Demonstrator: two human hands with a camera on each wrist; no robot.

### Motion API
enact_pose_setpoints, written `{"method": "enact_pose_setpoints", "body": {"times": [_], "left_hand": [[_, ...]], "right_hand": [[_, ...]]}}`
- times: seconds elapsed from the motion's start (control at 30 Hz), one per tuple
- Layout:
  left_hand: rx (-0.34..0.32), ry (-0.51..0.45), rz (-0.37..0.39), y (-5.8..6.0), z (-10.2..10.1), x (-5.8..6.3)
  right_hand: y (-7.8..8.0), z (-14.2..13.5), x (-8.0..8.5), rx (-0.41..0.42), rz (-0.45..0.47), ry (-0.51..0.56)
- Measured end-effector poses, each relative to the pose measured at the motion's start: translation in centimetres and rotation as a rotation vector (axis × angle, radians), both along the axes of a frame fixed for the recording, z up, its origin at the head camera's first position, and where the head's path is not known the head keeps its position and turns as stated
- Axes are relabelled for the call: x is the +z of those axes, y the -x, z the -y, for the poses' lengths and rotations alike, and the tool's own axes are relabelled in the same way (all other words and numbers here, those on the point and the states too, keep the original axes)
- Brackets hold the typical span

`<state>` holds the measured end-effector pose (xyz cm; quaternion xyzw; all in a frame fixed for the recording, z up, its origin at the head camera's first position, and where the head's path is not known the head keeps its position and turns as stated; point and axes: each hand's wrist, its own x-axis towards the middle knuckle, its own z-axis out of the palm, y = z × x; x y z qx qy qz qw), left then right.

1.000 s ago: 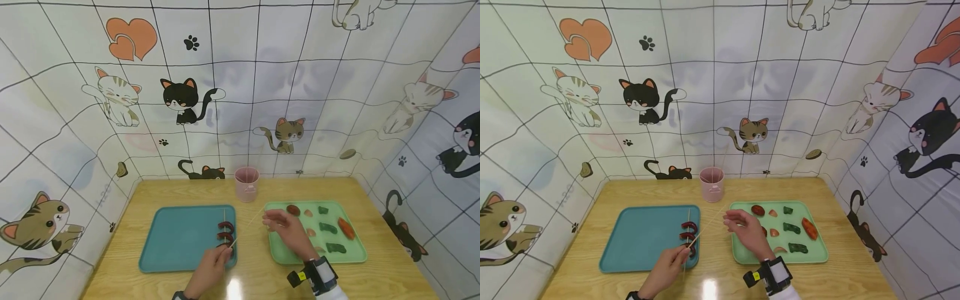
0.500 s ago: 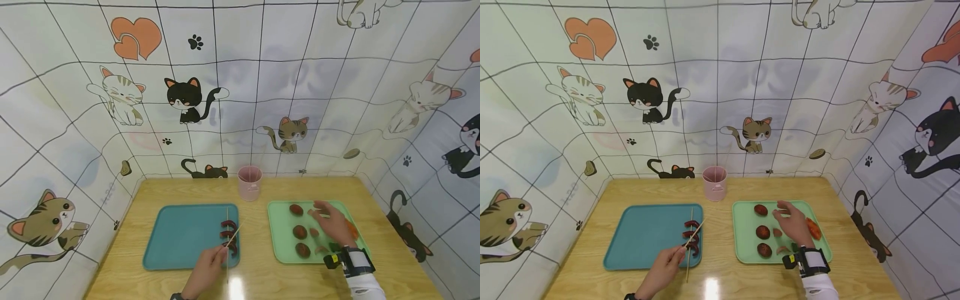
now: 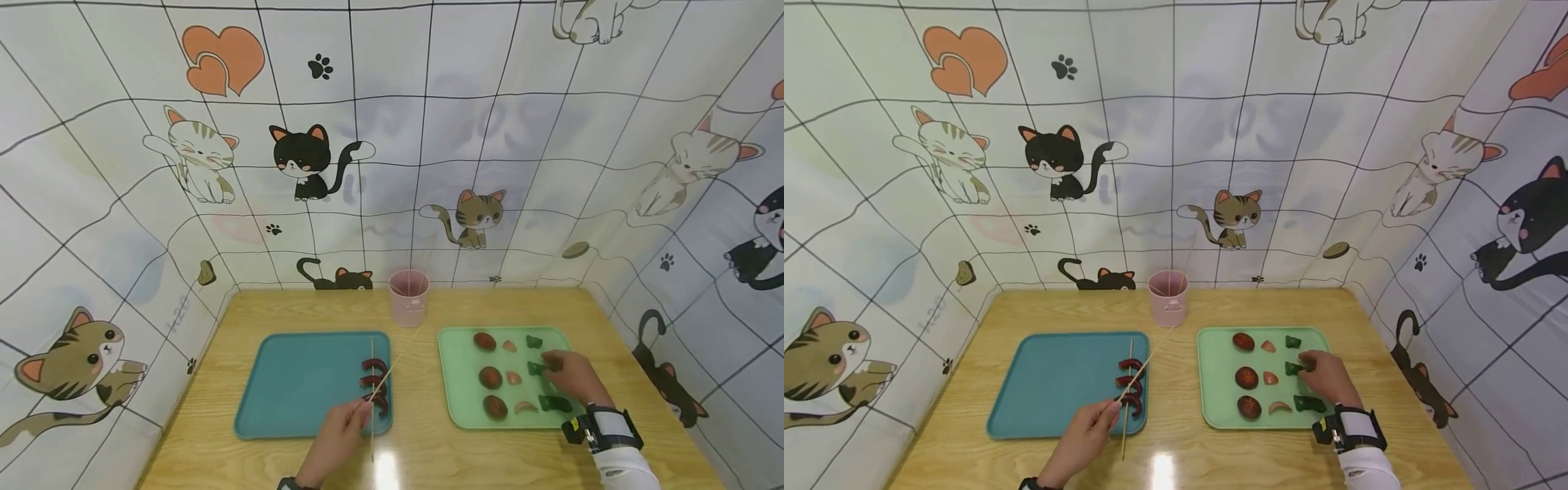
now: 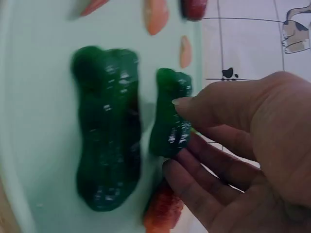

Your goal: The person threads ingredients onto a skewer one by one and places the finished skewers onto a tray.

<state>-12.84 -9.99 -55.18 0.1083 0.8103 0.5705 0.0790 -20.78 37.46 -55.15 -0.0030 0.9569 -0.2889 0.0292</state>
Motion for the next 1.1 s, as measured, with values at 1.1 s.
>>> {"method": "enact_pose_setpoints", "body": {"times": [1.1], "left_hand": [[-0.043, 0.048, -0.069, -0.2, -0.4, 0.1]], "right_hand": [[0.0, 4.4, 2.6, -0.020, -0.087, 0.270]]}}
